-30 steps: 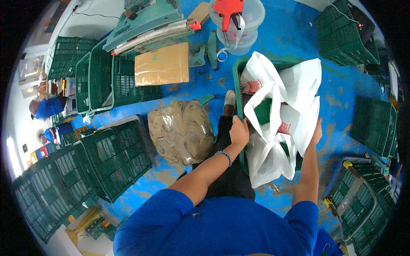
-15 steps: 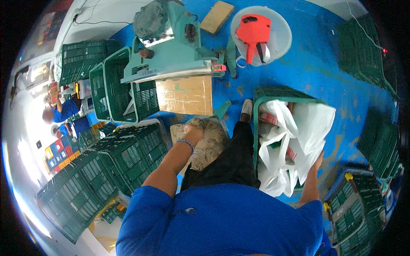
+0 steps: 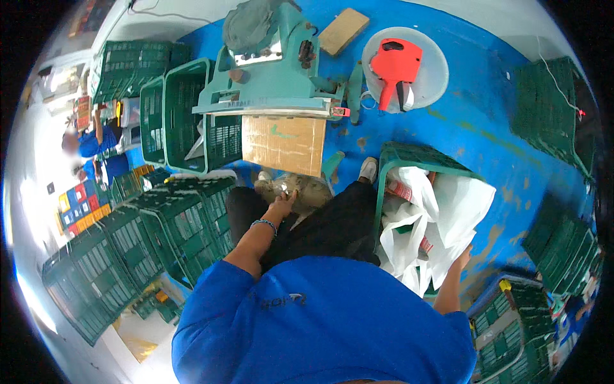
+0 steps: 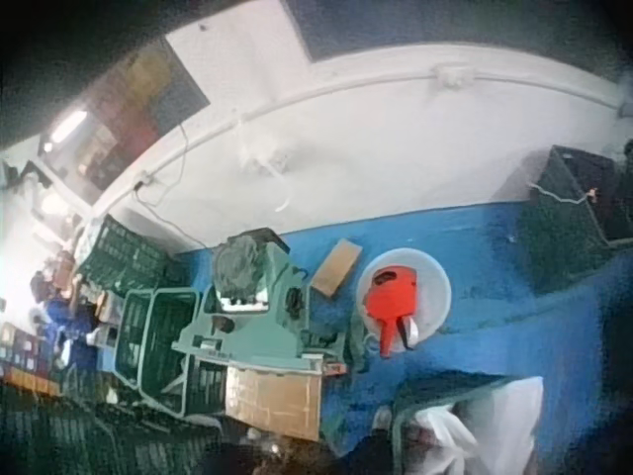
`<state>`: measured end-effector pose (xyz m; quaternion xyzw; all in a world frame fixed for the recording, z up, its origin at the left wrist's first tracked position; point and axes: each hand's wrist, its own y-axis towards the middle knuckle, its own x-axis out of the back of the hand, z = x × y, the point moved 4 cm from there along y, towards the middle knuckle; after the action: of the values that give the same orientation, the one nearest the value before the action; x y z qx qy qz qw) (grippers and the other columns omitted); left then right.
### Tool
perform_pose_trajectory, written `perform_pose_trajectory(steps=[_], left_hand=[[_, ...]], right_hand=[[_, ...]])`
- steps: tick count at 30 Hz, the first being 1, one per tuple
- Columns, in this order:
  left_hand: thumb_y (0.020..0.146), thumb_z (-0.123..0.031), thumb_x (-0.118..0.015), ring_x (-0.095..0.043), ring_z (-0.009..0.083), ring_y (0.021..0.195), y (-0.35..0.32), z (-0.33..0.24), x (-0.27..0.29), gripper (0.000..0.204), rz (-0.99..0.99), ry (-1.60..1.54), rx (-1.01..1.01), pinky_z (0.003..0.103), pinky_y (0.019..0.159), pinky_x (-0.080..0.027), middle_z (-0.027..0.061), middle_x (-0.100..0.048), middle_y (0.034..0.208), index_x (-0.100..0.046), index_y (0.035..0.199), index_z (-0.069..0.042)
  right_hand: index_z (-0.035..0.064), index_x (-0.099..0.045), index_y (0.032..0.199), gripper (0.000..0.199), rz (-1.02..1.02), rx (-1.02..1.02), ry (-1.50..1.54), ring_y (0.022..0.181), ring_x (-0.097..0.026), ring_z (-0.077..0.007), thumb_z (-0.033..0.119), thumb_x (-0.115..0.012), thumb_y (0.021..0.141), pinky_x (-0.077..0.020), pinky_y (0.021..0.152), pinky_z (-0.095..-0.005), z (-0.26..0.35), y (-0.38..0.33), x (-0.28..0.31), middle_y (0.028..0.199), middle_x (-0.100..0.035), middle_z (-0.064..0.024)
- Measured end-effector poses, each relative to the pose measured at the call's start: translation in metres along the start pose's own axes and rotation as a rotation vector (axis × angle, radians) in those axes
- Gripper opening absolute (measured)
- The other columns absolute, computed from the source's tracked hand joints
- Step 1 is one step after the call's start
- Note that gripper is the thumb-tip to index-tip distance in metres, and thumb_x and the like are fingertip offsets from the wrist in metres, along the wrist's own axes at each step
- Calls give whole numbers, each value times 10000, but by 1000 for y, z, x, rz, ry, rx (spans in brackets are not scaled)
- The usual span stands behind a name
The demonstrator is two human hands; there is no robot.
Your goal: The person repeatedly picks white plastic bags from a yellow basket, places each bag on a heat-sealing machine, and uses a red handheld heat gun to seal the top edge. Sealed bags are placed into a green basket. The person occasionally moves the yellow basket and continues the cycle.
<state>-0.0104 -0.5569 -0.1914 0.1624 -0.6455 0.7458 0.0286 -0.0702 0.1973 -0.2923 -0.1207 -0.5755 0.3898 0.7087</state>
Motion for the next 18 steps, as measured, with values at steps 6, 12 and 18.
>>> perform_pose_trajectory(steps=[6,12,18], left_hand=[[916,-292,-494,-364,402,1295,0,-14,38,680,7,84,-53,492,1008,-384,240,-273,1462,-129,1487,-232],[911,-281,-491,-479,370,1149,-7,21,94,506,157,-478,-212,432,939,-428,242,-423,1303,-310,1368,-164],[906,-271,-488,-593,338,1002,-11,96,96,386,475,-1253,-227,372,869,-471,245,-572,1145,-490,1250,-95]], right_hand=[[64,-513,1222,496,-140,-206,117,1097,-544,-333,413,-427,880,-436,912,-465,35,-31,4,1146,-598,-198],[38,-534,1179,380,-433,-27,-242,1051,-543,-313,185,-462,836,-432,871,-429,98,-77,29,1124,-590,-177],[29,-557,1145,377,-947,692,-125,982,-546,-296,-15,-475,780,-432,831,-378,158,-266,5,1100,-583,-151]])
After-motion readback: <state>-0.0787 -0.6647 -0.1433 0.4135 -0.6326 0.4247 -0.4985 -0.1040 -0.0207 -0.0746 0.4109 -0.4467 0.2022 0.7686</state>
